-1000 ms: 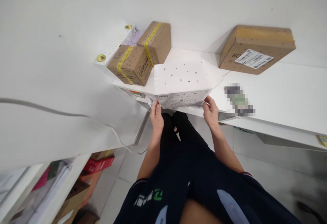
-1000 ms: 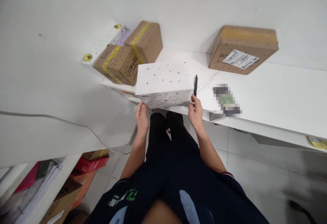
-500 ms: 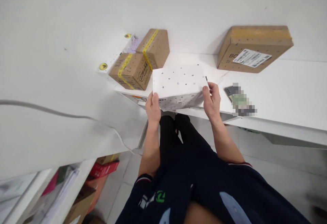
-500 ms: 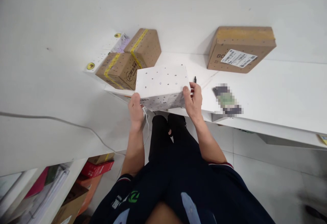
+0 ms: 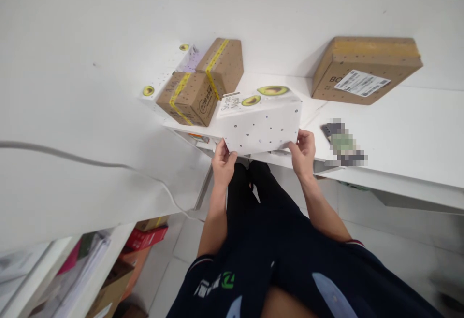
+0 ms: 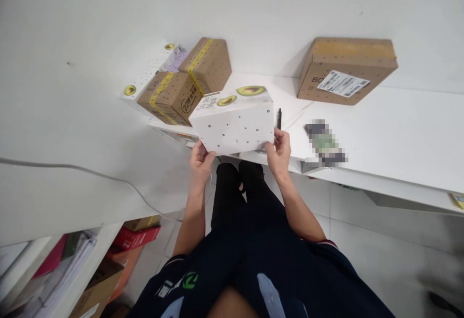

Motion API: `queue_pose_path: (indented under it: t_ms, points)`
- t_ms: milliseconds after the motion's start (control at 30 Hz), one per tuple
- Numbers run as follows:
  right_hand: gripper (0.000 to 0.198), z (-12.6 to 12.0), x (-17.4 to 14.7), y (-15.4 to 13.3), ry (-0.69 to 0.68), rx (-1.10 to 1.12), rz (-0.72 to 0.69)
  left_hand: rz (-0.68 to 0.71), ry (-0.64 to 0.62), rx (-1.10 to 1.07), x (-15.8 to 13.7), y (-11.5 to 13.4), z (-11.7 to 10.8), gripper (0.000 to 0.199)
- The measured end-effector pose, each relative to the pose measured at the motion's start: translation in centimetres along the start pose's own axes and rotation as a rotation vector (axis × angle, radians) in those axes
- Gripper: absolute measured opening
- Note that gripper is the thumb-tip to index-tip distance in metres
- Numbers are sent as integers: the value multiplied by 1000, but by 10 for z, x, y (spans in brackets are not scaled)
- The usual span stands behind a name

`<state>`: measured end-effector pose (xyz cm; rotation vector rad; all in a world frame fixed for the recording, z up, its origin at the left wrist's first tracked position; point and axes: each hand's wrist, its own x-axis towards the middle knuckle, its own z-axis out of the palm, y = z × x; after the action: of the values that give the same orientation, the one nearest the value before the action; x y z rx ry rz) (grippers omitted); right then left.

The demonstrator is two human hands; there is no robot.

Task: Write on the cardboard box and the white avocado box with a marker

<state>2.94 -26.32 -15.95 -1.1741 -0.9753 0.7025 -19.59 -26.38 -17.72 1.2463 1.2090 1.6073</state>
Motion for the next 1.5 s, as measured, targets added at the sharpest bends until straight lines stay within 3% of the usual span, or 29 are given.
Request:
queue_pose_path:
  t_ms: [167, 367, 600, 767, 867, 967, 1100, 1200, 1367, 1500]
  points:
    - [25, -7, -17, 28, -13, -68, 114, -61, 51, 94, -13, -22, 2, 50]
    - [24, -14, -22, 38, -73, -72, 161, -113, 35, 148, -13, -24, -2, 30]
    - [19, -23, -12, 26, -44, -109, 199, -222, 79, 71, -3, -17, -13, 45]
    - [32, -16, -2, 5, 28, -82, 195, -144, 139, 161, 15, 6, -2, 64]
    - [41, -8, 2, -10, 27, -169, 144, -99, 146, 200, 21, 15, 3, 60]
    - [37, -6, 2, -18, 7, -195, 68, -65, 94, 134, 18, 16, 0, 52]
    - [35, -7, -6, -5, -48, -35, 38, 11, 33, -38, 5, 3, -7, 54]
    - [33, -6, -13, 18, -42, 15, 74, 40, 95, -68, -2, -15, -4, 53]
    - [29, -6, -20, 48, -49, -41, 118, -112, 162, 13, -9, -45, 1, 47]
    - [28, -7, -21, 50, -34, -61, 107, -126, 170, 69, -10, -51, -2, 44]
